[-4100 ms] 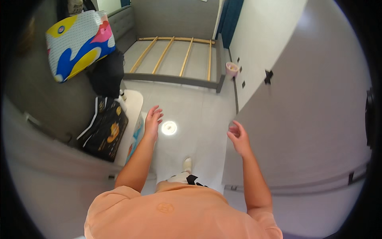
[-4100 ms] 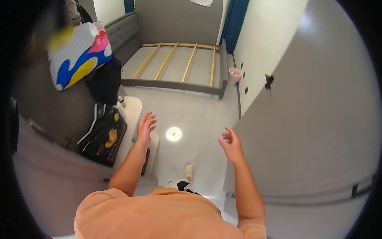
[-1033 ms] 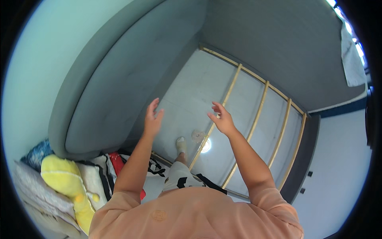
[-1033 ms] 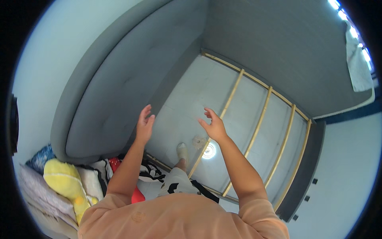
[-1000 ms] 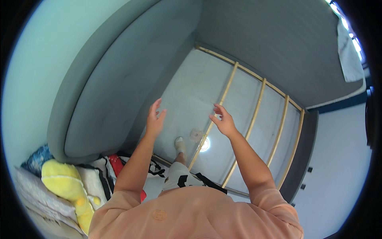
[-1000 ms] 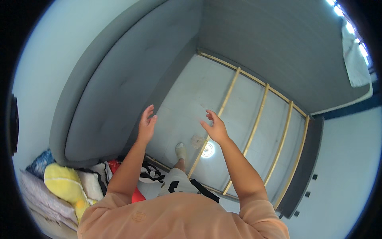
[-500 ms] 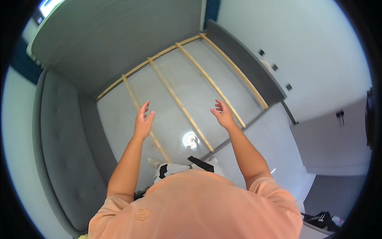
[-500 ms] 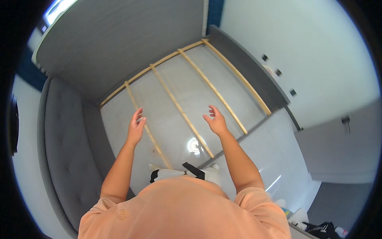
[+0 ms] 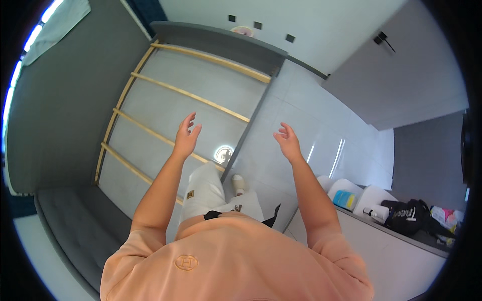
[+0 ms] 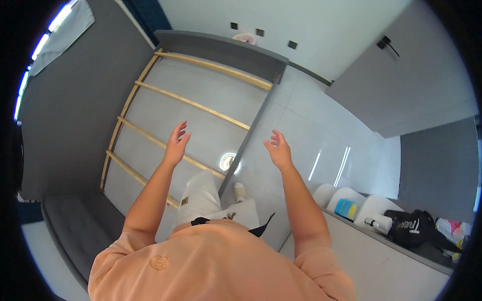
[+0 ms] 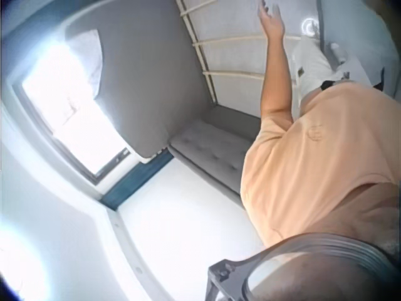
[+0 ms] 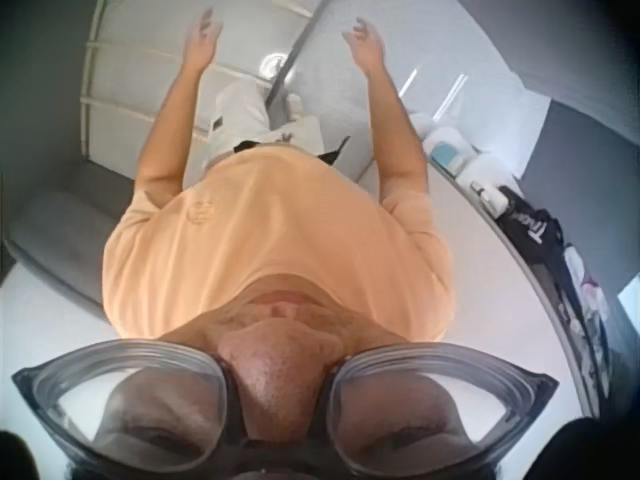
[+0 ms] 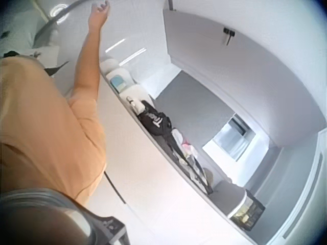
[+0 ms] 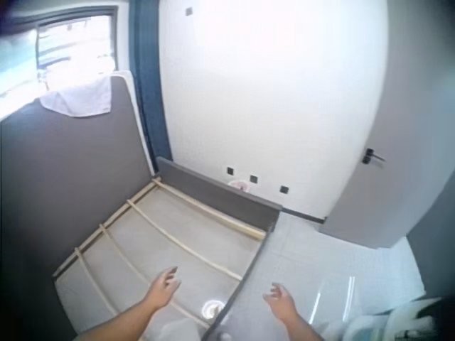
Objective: The person uses a drill to drive screws into a bed frame, collects the screws by hand, and then carries a padded headboard across the room to position it against a wall.
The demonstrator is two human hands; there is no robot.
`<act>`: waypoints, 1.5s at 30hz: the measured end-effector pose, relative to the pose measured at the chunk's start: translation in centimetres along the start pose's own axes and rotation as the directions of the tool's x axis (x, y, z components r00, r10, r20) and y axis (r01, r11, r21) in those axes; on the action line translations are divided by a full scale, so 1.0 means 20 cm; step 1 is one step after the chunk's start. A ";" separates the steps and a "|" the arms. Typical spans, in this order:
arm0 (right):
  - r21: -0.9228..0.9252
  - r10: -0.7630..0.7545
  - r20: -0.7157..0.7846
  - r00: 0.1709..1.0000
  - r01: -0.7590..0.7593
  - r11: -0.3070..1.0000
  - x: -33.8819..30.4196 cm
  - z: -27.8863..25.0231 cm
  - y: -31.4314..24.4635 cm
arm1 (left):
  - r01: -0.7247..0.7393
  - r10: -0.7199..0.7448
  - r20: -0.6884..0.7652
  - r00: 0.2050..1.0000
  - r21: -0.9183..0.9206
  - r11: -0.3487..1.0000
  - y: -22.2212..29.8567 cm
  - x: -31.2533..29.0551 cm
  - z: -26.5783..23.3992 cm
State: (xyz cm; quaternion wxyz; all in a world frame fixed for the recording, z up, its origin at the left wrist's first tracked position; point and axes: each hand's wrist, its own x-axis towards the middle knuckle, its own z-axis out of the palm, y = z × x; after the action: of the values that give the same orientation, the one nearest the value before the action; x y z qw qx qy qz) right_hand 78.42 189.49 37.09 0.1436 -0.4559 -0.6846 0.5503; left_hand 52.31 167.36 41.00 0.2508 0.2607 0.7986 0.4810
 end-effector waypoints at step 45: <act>-0.063 0.260 0.951 -0.167 0.719 0.692 0.62 1.49 -0.39 | 0.183 -0.694 -0.675 -0.251 -0.737 0.650 -0.45 -0.83 0.55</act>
State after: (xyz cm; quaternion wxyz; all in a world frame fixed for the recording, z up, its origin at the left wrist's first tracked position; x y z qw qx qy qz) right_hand 47.14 180.75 29.71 -0.4614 0.2466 -0.7620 0.3815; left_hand 70.21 159.76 30.79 -0.1808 -0.5285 0.6504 0.5147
